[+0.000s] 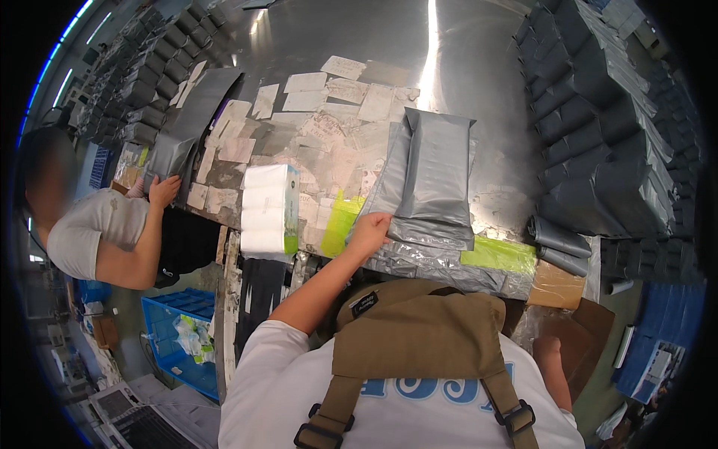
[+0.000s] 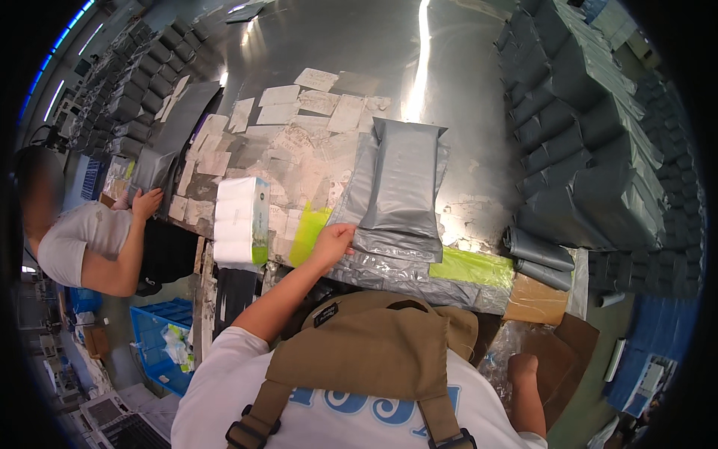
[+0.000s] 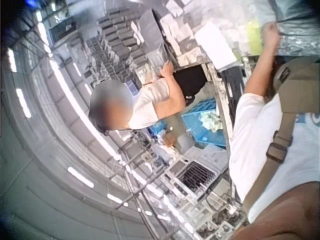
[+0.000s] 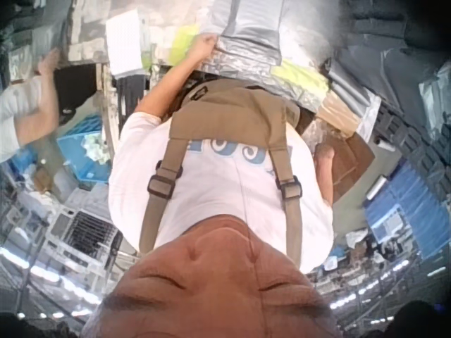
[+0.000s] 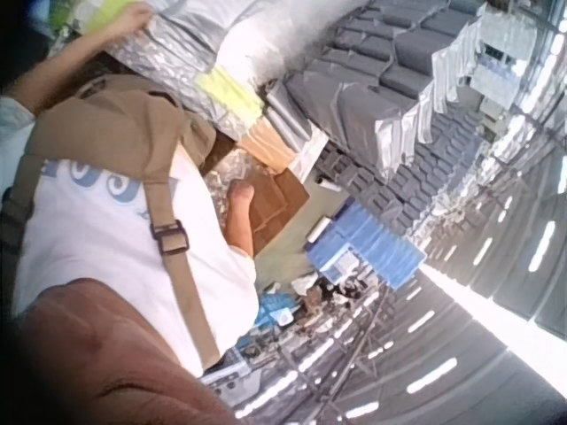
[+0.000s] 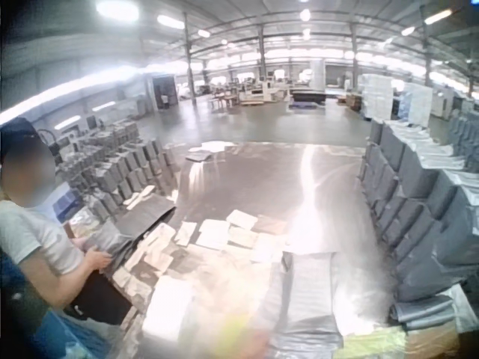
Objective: The person picks up stacks of tissues from a conveyor and a workbench, inserts them into plastic shipping bags, seals the bags by removing the adhesive liners, and stacks the completed packages onto a pallet.
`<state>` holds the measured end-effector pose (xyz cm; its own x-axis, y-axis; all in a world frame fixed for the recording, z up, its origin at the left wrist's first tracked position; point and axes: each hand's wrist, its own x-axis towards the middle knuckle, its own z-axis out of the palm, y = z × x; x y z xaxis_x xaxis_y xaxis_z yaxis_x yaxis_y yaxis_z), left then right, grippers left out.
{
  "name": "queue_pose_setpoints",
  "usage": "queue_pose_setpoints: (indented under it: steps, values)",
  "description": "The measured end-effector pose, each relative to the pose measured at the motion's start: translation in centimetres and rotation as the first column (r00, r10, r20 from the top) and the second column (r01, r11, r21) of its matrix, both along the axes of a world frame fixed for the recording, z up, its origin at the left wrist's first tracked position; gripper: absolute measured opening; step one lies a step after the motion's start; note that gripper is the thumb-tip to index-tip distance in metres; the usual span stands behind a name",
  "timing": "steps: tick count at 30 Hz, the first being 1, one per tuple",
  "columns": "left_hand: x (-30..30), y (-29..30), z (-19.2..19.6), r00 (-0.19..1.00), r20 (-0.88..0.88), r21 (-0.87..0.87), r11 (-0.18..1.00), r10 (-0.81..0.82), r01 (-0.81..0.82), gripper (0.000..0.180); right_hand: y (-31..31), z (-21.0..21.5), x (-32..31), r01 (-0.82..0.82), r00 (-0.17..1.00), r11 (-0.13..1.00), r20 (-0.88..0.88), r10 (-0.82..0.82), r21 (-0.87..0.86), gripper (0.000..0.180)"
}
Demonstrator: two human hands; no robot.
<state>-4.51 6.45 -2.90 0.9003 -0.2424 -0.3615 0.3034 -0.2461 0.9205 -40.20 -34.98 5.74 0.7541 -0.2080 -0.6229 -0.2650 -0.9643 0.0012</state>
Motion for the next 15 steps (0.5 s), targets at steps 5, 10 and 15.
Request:
queue_pose_setpoints:
  steps: [5,10,15]
  values:
    - [2.0,2.0,4.8,0.020,0.771,0.630,0.767,-0.636,0.118,0.042,7.2,4.0,14.5,-0.240,0.597,0.965,0.768,0.230,-0.102,0.039]
    - [5.1,1.2,3.7,-0.199,0.710,0.703,0.665,-0.676,0.252,0.042,9.2,0.7,27.6,-0.761,0.282,0.629,0.793,0.541,-0.159,0.027]
    - [6.1,0.5,2.8,0.218,0.781,0.418,0.749,-0.585,0.514,0.028,7.5,-2.1,28.9,-0.671,0.516,0.671,0.849,0.117,0.316,0.012]
